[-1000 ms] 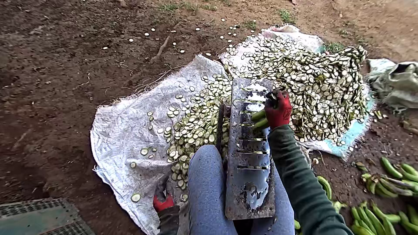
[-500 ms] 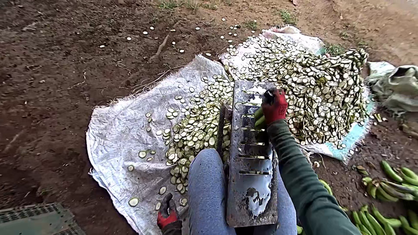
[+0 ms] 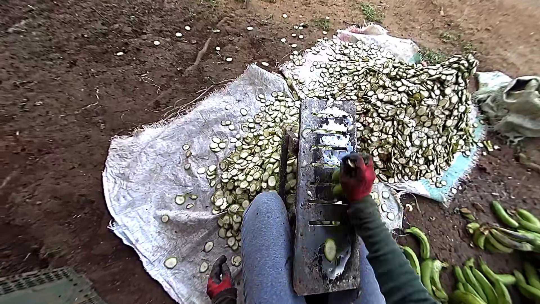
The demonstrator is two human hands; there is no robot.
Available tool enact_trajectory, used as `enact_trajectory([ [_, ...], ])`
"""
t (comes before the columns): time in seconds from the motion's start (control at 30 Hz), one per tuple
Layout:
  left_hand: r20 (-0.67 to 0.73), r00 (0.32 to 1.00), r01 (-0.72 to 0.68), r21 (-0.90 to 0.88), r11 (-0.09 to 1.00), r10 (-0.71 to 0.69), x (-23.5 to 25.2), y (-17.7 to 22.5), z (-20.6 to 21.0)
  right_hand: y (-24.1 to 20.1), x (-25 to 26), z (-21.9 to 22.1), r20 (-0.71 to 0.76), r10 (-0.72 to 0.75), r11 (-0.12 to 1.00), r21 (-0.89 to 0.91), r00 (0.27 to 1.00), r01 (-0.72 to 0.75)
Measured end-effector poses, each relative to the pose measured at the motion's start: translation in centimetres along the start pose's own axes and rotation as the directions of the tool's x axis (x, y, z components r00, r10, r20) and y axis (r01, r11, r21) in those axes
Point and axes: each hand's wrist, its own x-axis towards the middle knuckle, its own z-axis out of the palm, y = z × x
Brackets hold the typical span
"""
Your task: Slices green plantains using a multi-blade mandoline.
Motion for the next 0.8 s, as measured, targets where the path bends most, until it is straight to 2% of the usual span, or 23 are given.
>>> enact_trajectory([
  [0.07,-0.016,1.000,-0.011,-0.021,1.000,0.010,-0.3,0.2,0.0,1.2,7.0,3.7,0.068,0.011,0.996,-0.085,0.998,-0.005],
  [0.13,-0.086,0.995,-0.054,-0.051,0.997,0.050,-0.4,0.6,-0.3,1.5,11.8,5.7,0.144,0.022,0.989,-0.149,0.989,-0.001],
  [0.2,-0.195,0.960,-0.213,-0.037,0.976,0.202,-1.4,3.3,-1.4,1.1,11.5,5.2,0.144,-0.011,0.989,-0.145,0.990,0.032],
  [0.23,-0.247,0.899,-0.372,0.006,0.928,0.362,-2.1,5.9,-1.6,0.9,10.0,3.9,0.110,-0.048,0.987,-0.150,0.993,0.064],
  [0.27,-0.275,0.782,-0.567,0.058,0.822,0.559,-3.0,8.7,-1.5,0.5,7.8,2.2,0.095,-0.100,0.978,-0.172,0.990,0.115],
  [0.33,-0.174,0.467,-0.866,0.110,0.488,0.867,-5.4,15.0,-1.3,-0.3,1.5,-1.1,0.146,-0.226,0.939,-0.231,0.963,0.256],
  [0.37,-0.083,0.312,-0.945,0.082,0.318,0.947,-6.6,17.7,-0.5,-0.8,-1.7,-2.5,0.139,-0.285,0.924,-0.225,0.948,0.311],
  [0.4,0.009,0.191,-0.981,0.016,0.191,0.982,-7.8,19.6,0.8,-1.4,-4.2,-3.9,0.103,-0.303,0.927,-0.197,0.947,0.318],
  [0.43,0.109,0.111,-0.992,-0.052,0.117,0.988,-9.2,20.7,2.3,-2.4,-6.1,-5.2,0.073,-0.268,0.952,-0.133,0.961,0.276],
  [0.47,0.233,0.069,-0.991,-0.098,0.094,0.970,-10.6,21.0,3.4,-3.3,-7.9,-6.6,0.066,-0.192,0.979,-0.054,0.979,0.195],
  [0.53,0.479,0.075,-0.983,-0.113,0.146,0.874,-13.2,21.2,4.2,-4.8,-10.7,-8.9,0.118,-0.045,0.999,0.015,0.992,0.043],
  [0.57,0.521,0.092,-0.987,-0.066,0.148,0.848,-13.9,20.8,4.6,-4.9,-11.4,-9.5,0.146,-0.001,1.000,-0.007,0.989,0.002],
  [0.7,0.438,0.192,-0.981,0.112,0.158,0.878,-15.8,18.5,4.6,-4.4,-11.7,-8.1,0.114,0.085,0.995,-0.067,0.990,-0.077],
  [0.8,0.406,0.238,-0.971,0.102,0.215,0.882,-15.9,19.6,4.3,-5.3,-11.9,-6.6,0.074,0.047,0.998,-0.031,0.996,-0.045],
])
